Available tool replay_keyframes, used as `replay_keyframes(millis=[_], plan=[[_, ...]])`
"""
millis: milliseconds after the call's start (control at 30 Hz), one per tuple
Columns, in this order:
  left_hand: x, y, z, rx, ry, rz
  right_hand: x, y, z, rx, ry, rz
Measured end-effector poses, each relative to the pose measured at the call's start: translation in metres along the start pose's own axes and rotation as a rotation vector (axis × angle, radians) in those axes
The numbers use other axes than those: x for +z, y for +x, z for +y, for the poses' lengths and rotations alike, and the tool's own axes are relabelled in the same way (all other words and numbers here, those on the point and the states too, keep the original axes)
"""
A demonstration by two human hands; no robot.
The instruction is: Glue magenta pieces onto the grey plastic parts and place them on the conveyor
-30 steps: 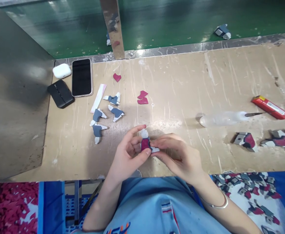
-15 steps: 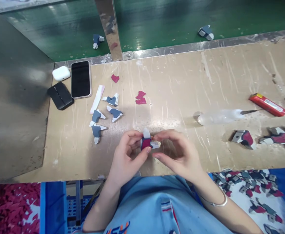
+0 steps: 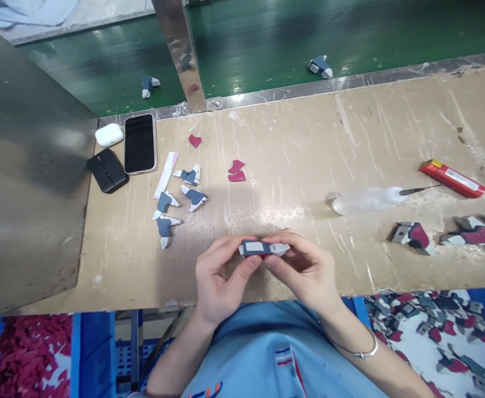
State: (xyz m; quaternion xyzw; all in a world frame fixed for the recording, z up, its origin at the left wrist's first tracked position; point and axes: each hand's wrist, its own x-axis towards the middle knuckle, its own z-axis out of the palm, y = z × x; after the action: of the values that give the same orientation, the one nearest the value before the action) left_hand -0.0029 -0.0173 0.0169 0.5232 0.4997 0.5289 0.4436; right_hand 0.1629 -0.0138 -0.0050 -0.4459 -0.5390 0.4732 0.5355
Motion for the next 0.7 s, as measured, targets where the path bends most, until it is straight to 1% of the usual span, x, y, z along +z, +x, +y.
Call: replay_keyframes(millis=[100, 167, 233, 267, 333, 400, 433, 467, 500, 567, 600, 633, 700], plan=[[0.001, 0.000, 0.001, 0.019, 0.041, -0.008, -0.001, 0.001, 0.000, 0.034, 0.005, -0.022], [0.002, 0.001, 0.002, -0.018, 0.055, -0.040, -0.002, 0.002, -0.001, 0.021, 0.006, -0.010], [0.002, 0.002, 0.002, -0.084, 0.077, -0.101, -0.003, 0.001, -0.002, 0.007, 0.007, 0.034], [0.001, 0.003, 0.004, -0.116, 0.090, -0.146, -0.004, 0.001, -0.002, 0.020, 0.012, 0.065], [-0.003, 0.008, 0.009, -0.153, 0.126, -0.279, -0.008, -0.001, -0.003, 0.113, 0.050, 0.130], [-0.012, 0.020, 0.019, -0.129, 0.187, -0.423, -0.015, -0.003, -0.003, 0.257, 0.124, 0.189], [-0.017, 0.029, 0.023, -0.096, 0.242, -0.476, -0.019, -0.005, -0.003, 0.323, 0.162, 0.214], [-0.022, 0.043, 0.027, -0.051, 0.317, -0.505, -0.024, -0.007, -0.003, 0.374, 0.190, 0.239], [-0.026, 0.060, 0.029, 0.003, 0.414, -0.504, -0.030, -0.009, -0.002, 0.408, 0.206, 0.264], [-0.027, 0.105, 0.027, 0.118, 0.627, -0.476, -0.040, -0.016, -0.002, 0.432, 0.198, 0.307], [-0.023, 0.132, 0.023, 0.185, 0.712, -0.450, -0.044, -0.020, -0.002, 0.422, 0.175, 0.322], [-0.015, 0.160, 0.018, 0.223, 0.792, -0.430, -0.049, -0.024, -0.002, 0.395, 0.140, 0.335], [0.010, 0.218, 0.007, 0.261, 0.959, -0.448, -0.058, -0.033, -0.001, 0.296, 0.020, 0.364]])
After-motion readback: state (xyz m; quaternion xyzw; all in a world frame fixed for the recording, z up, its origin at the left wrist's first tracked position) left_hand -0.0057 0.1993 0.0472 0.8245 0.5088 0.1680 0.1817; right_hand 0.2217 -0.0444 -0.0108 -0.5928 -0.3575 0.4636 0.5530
